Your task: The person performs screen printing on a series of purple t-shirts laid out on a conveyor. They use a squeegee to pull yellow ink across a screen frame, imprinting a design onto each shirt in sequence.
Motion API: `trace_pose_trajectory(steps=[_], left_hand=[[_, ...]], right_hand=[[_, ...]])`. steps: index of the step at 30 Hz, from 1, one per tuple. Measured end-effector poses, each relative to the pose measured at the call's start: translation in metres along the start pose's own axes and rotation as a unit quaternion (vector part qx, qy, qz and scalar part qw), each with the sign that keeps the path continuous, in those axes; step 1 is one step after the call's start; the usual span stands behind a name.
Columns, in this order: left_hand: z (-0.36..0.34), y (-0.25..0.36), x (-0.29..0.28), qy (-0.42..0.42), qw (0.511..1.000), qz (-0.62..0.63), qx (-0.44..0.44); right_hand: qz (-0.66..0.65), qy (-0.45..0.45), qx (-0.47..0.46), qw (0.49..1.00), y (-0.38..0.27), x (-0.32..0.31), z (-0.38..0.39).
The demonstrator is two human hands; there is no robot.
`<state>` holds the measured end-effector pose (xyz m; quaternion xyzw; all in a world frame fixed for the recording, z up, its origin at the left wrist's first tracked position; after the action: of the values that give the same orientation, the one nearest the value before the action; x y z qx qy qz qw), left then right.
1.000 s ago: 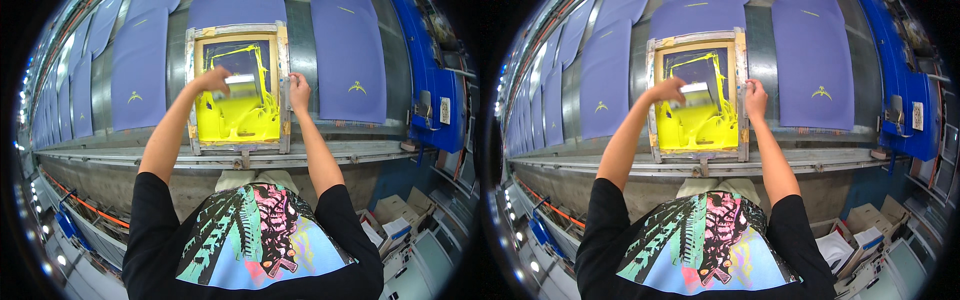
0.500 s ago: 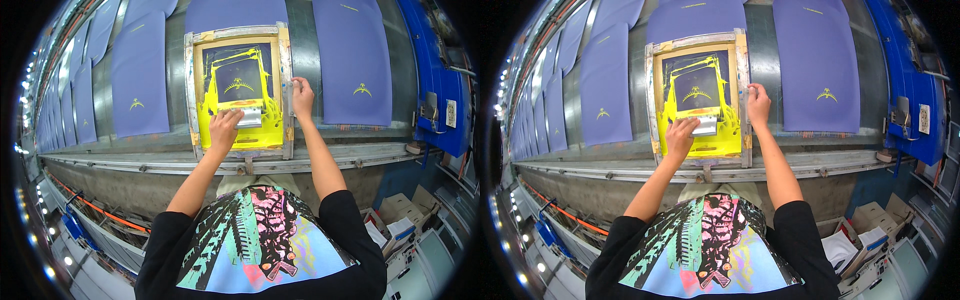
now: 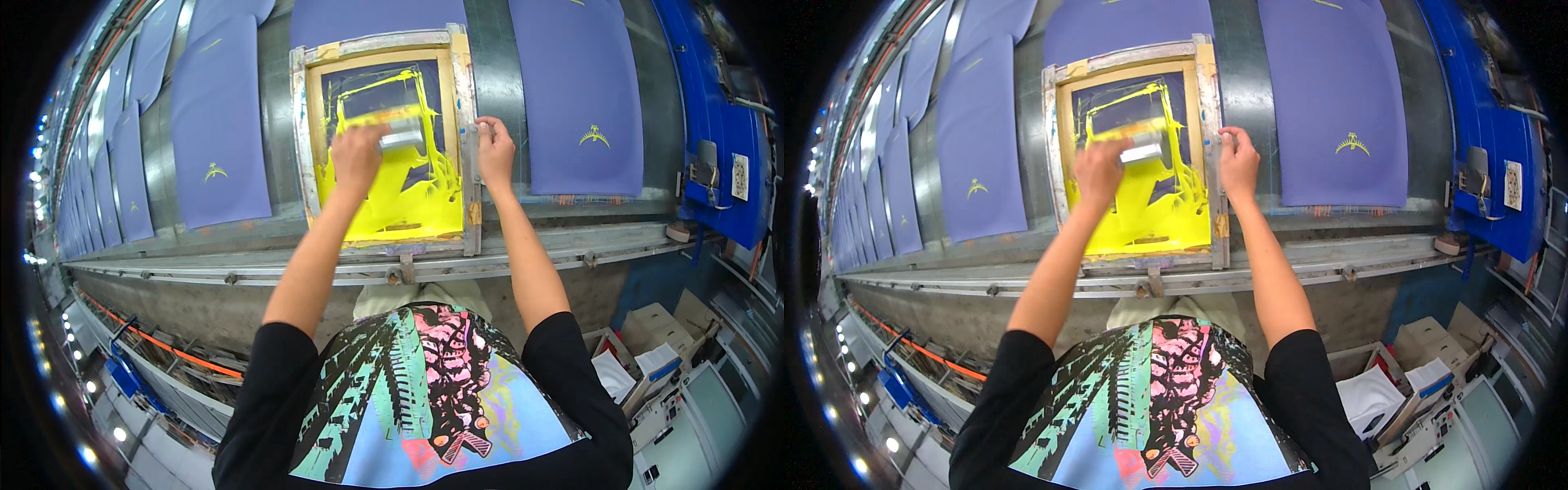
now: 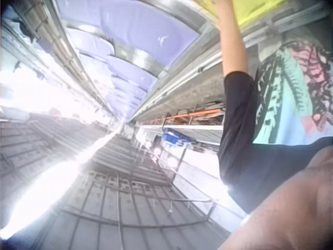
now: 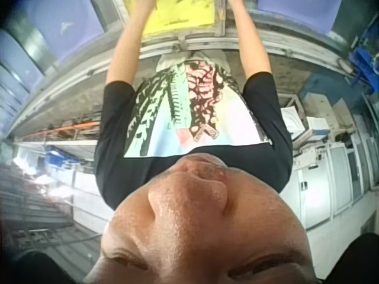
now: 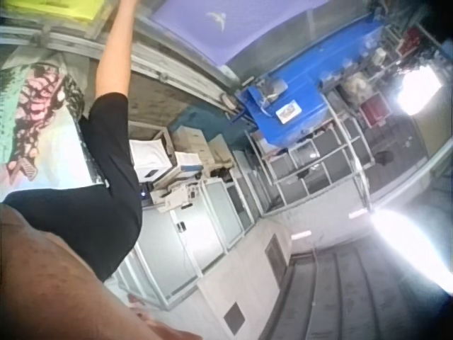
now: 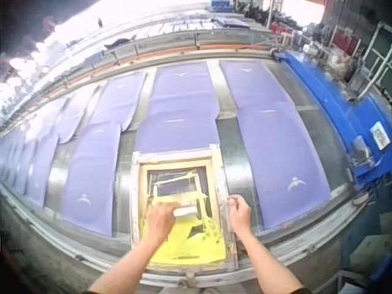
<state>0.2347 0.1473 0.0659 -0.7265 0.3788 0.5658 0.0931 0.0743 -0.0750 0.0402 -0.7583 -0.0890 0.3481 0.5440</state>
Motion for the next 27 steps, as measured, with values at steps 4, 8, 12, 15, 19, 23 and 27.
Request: trace_pose_trajectory(steps=[4,8,12,15,19,23,27], left_hand=[[0.09,0.025,-0.016,-0.03,0.999,0.037,0.003],[0.092,0.017,-0.01,-0.089,0.994,0.068,0.003],[-0.037,-0.01,0.008,-0.207,0.963,0.034,-0.169],[-0.103,-0.021,0.015,-0.177,0.972,-0.013,-0.155],[-0.068,-0.003,0.015,-0.059,0.997,0.003,-0.052],[0.009,0.014,0.014,-0.084,0.996,-0.011,-0.036],[0.074,0.035,0.007,-0.085,0.995,0.047,-0.011]], right_hand=[[0.017,0.003,0.007,1.0,0.018,-0.006,0.009],[0.02,0.006,0.006,1.0,0.025,-0.004,0.017],[0.016,-0.021,0.015,1.0,0.026,-0.003,0.009],[0.033,-0.007,-0.04,0.999,0.024,0.001,0.006],[-0.014,0.004,-0.022,1.0,0.034,0.006,-0.003],[0.007,0.003,0.005,1.0,0.025,-0.004,0.0],[-0.005,-0.011,0.01,1.0,0.057,-0.006,-0.014]])
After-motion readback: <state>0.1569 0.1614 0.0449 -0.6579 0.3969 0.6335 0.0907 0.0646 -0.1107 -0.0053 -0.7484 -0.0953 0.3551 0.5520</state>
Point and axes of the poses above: each hand's wrist, its own z-axis away from the middle knuckle, its own x-axis out of the palm, y = z × x, the point moved 3 cm from there along -z, towards the middle knuckle, and after that the axes turned 10 degrees about -x, right-handed, at the moved point
